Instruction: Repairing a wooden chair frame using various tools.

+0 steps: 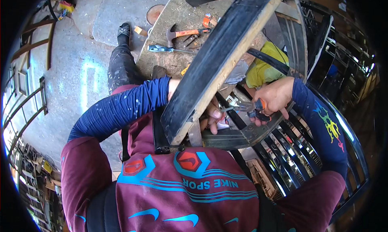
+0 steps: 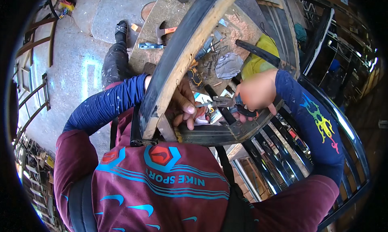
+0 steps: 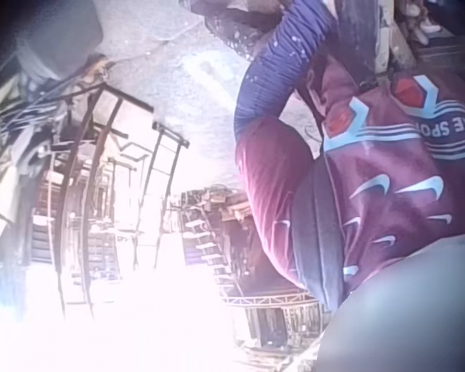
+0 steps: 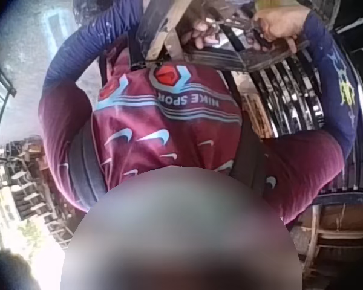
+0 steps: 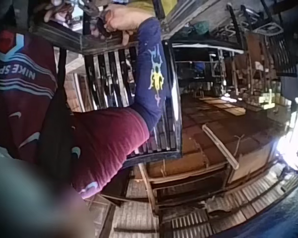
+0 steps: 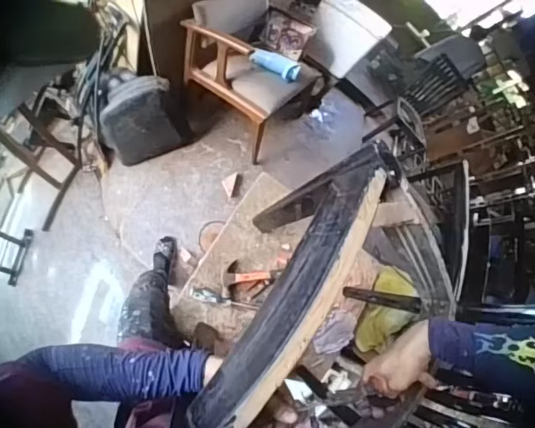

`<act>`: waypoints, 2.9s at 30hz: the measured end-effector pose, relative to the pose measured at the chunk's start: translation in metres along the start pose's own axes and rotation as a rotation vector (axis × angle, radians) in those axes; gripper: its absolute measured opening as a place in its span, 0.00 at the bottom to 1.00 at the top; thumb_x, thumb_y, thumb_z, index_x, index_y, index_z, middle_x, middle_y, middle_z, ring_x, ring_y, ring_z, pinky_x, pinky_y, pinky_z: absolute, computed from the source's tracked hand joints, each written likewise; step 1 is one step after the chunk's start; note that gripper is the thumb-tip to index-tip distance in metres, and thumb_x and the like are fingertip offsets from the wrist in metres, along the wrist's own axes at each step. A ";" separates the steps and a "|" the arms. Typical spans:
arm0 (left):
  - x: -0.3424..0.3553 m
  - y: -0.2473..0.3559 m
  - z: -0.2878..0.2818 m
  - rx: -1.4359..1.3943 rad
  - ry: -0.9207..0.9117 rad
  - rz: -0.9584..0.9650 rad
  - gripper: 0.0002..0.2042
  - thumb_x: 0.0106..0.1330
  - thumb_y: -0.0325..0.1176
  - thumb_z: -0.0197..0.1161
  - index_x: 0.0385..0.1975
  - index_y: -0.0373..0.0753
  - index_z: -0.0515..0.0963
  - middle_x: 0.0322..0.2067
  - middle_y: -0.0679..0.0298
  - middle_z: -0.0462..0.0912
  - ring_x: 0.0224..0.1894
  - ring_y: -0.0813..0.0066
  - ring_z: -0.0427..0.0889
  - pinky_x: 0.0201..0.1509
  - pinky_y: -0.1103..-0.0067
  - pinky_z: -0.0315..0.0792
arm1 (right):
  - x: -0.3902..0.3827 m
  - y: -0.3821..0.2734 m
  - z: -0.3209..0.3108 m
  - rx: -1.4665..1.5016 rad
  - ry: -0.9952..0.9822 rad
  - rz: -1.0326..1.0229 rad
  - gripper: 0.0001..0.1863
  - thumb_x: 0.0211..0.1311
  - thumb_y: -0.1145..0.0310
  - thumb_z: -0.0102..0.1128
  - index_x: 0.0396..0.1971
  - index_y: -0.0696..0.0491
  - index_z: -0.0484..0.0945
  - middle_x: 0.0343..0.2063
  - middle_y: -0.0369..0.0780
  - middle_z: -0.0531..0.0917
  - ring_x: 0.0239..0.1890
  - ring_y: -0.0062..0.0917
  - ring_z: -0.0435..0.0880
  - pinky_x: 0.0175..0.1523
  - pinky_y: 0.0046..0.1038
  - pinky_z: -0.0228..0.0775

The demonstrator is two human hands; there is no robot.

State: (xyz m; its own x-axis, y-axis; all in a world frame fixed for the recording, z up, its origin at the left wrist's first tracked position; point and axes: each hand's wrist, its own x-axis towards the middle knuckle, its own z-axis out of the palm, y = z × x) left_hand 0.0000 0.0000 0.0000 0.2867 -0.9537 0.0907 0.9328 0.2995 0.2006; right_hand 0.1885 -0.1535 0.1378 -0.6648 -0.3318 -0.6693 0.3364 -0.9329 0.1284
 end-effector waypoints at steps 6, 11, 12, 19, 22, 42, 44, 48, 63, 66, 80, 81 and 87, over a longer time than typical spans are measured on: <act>0.000 0.002 0.001 -0.093 -0.036 -0.098 0.14 0.70 0.37 0.65 0.42 0.28 0.82 0.38 0.54 0.88 0.31 0.73 0.86 0.34 0.79 0.80 | 0.004 -0.014 -0.029 -0.164 -0.147 0.067 0.22 0.58 0.79 0.54 0.55 0.55 0.75 0.45 0.38 0.85 0.43 0.25 0.87 0.23 0.32 0.86; -0.001 -0.001 -0.002 -0.162 -0.049 -0.056 0.17 0.69 0.39 0.66 0.46 0.29 0.80 0.38 0.56 0.88 0.31 0.75 0.86 0.35 0.80 0.80 | 0.000 -0.025 -0.037 -0.262 -0.165 0.106 0.22 0.60 0.77 0.52 0.55 0.55 0.77 0.44 0.37 0.85 0.43 0.26 0.87 0.24 0.26 0.86; -0.001 -0.002 -0.004 -0.165 -0.053 -0.045 0.17 0.69 0.39 0.66 0.46 0.28 0.80 0.38 0.56 0.88 0.31 0.75 0.86 0.35 0.80 0.80 | 0.002 -0.028 -0.037 -0.263 -0.172 0.104 0.22 0.60 0.77 0.52 0.55 0.55 0.77 0.44 0.37 0.85 0.43 0.26 0.87 0.24 0.26 0.86; 0.001 -0.004 -0.007 -0.179 -0.096 -0.033 0.18 0.68 0.41 0.67 0.44 0.28 0.81 0.37 0.58 0.88 0.32 0.77 0.86 0.35 0.81 0.80 | 0.022 -0.033 -0.039 -0.374 -0.138 0.026 0.17 0.61 0.63 0.68 0.48 0.54 0.81 0.34 0.35 0.87 0.33 0.20 0.86 0.33 0.25 0.80; 0.003 -0.007 -0.008 -0.208 -0.092 -0.047 0.17 0.68 0.40 0.67 0.43 0.29 0.81 0.37 0.58 0.88 0.32 0.76 0.86 0.35 0.80 0.80 | 0.025 -0.023 -0.039 -0.332 -0.112 -0.113 0.23 0.54 0.55 0.76 0.42 0.57 0.84 0.32 0.39 0.88 0.39 0.28 0.86 0.48 0.29 0.76; -0.003 0.006 0.008 -0.120 -0.004 -0.026 0.15 0.69 0.39 0.66 0.40 0.29 0.83 0.37 0.59 0.89 0.29 0.79 0.86 0.33 0.83 0.79 | 0.021 0.004 0.048 -0.560 0.897 -0.316 0.21 0.40 0.70 0.72 0.37 0.61 0.78 0.47 0.55 0.80 0.55 0.51 0.75 0.58 0.45 0.67; -0.004 0.006 0.009 -0.129 0.002 -0.052 0.15 0.69 0.38 0.66 0.40 0.29 0.83 0.37 0.58 0.89 0.29 0.79 0.86 0.33 0.82 0.79 | 0.025 0.007 0.051 -0.653 1.043 -0.360 0.23 0.37 0.72 0.71 0.39 0.61 0.77 0.46 0.53 0.80 0.53 0.50 0.76 0.56 0.44 0.68; -0.004 0.006 0.008 -0.110 0.034 -0.073 0.15 0.69 0.38 0.66 0.40 0.28 0.83 0.37 0.57 0.89 0.29 0.78 0.85 0.33 0.83 0.79 | 0.041 0.011 0.057 -0.746 1.396 -0.488 0.20 0.38 0.73 0.65 0.36 0.57 0.73 0.35 0.46 0.77 0.41 0.42 0.77 0.46 0.42 0.64; -0.006 0.002 0.006 -0.047 0.020 -0.054 0.16 0.74 0.38 0.58 0.35 0.28 0.83 0.40 0.48 0.87 0.41 0.66 0.86 0.46 0.75 0.78 | 0.099 0.028 0.019 -0.888 2.099 -0.847 0.11 0.51 0.69 0.62 0.35 0.53 0.76 0.37 0.39 0.76 0.45 0.36 0.76 0.52 0.46 0.66; -0.001 0.003 -0.011 0.213 -0.309 0.132 0.22 0.77 0.45 0.51 0.41 0.29 0.82 0.44 0.53 0.86 0.58 0.58 0.79 0.64 0.67 0.70 | 0.097 0.035 0.006 -0.826 2.184 -0.830 0.15 0.49 0.72 0.64 0.39 0.52 0.74 0.38 0.39 0.76 0.45 0.37 0.76 0.54 0.46 0.66; 0.001 -0.004 -0.023 0.188 -0.320 0.107 0.20 0.75 0.41 0.56 0.35 0.24 0.81 0.40 0.45 0.86 0.52 0.55 0.80 0.59 0.64 0.69 | 0.237 0.049 -0.092 -0.177 1.640 -0.151 0.15 0.54 0.69 0.58 0.41 0.58 0.80 0.39 0.51 0.86 0.45 0.45 0.86 0.49 0.44 0.78; -0.001 -0.006 -0.024 0.187 -0.309 0.080 0.20 0.75 0.40 0.56 0.35 0.24 0.81 0.40 0.44 0.85 0.51 0.56 0.81 0.58 0.65 0.70 | 0.241 0.044 -0.093 -0.085 1.627 -0.155 0.15 0.53 0.69 0.58 0.41 0.58 0.80 0.39 0.51 0.86 0.45 0.45 0.86 0.49 0.45 0.78; -0.009 0.005 -0.019 0.283 -0.264 0.050 0.19 0.73 0.41 0.58 0.39 0.25 0.82 0.42 0.47 0.86 0.48 0.58 0.82 0.59 0.69 0.71 | 0.245 0.037 -0.100 -0.110 1.570 -0.158 0.17 0.54 0.69 0.59 0.46 0.57 0.78 0.41 0.50 0.85 0.47 0.44 0.85 0.50 0.46 0.77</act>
State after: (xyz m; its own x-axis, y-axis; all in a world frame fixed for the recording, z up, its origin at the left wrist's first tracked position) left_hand 0.0066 0.0094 -0.0178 0.2297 -0.9089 0.3480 0.8116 0.3763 0.4470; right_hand 0.1051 -0.2555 -0.0950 0.6040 0.2982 -0.7391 0.4249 -0.9051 -0.0179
